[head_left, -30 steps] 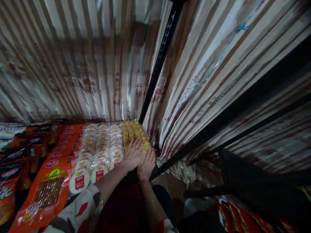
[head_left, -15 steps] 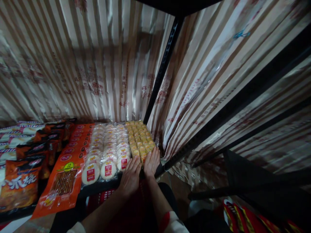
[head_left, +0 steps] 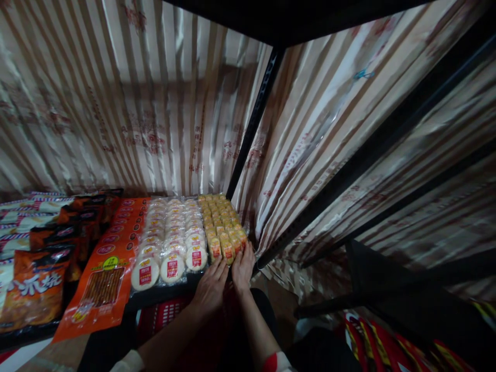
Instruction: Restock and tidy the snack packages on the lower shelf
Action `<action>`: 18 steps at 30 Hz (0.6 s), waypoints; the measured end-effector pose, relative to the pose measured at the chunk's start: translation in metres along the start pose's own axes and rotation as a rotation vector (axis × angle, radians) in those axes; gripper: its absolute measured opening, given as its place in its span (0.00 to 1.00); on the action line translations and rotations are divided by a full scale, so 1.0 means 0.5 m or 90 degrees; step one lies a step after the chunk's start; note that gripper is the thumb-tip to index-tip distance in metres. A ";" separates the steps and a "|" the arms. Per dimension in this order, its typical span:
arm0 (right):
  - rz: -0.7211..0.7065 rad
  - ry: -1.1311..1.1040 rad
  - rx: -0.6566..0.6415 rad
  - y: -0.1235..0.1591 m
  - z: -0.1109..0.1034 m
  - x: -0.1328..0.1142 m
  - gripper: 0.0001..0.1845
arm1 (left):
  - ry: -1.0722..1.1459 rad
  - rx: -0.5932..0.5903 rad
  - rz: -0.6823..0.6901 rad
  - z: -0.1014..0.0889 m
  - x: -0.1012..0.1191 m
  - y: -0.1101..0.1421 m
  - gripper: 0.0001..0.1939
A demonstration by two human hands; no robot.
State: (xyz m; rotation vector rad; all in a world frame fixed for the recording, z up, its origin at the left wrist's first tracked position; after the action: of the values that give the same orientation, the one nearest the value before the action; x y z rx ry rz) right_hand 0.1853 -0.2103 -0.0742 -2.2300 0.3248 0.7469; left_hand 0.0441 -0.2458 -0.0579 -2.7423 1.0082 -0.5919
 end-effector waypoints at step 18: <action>-0.087 0.001 -0.017 0.011 -0.012 0.013 0.25 | -0.020 0.050 0.023 0.026 -0.009 -0.005 0.27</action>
State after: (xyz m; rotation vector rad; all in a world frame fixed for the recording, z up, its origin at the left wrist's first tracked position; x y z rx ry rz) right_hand 0.1906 -0.2183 -0.0782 -2.2518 0.1630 0.6799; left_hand 0.0480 -0.2409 -0.0702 -2.6523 1.0026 -0.5675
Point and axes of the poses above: each hand's wrist, its own y-axis away from the middle knuckle, its own z-axis out of the palm, x = y × z, the point moved 1 cm from there along -y, towards the middle knuckle, and after that the axes turned 4 degrees about -z, right-handed, at the moved point
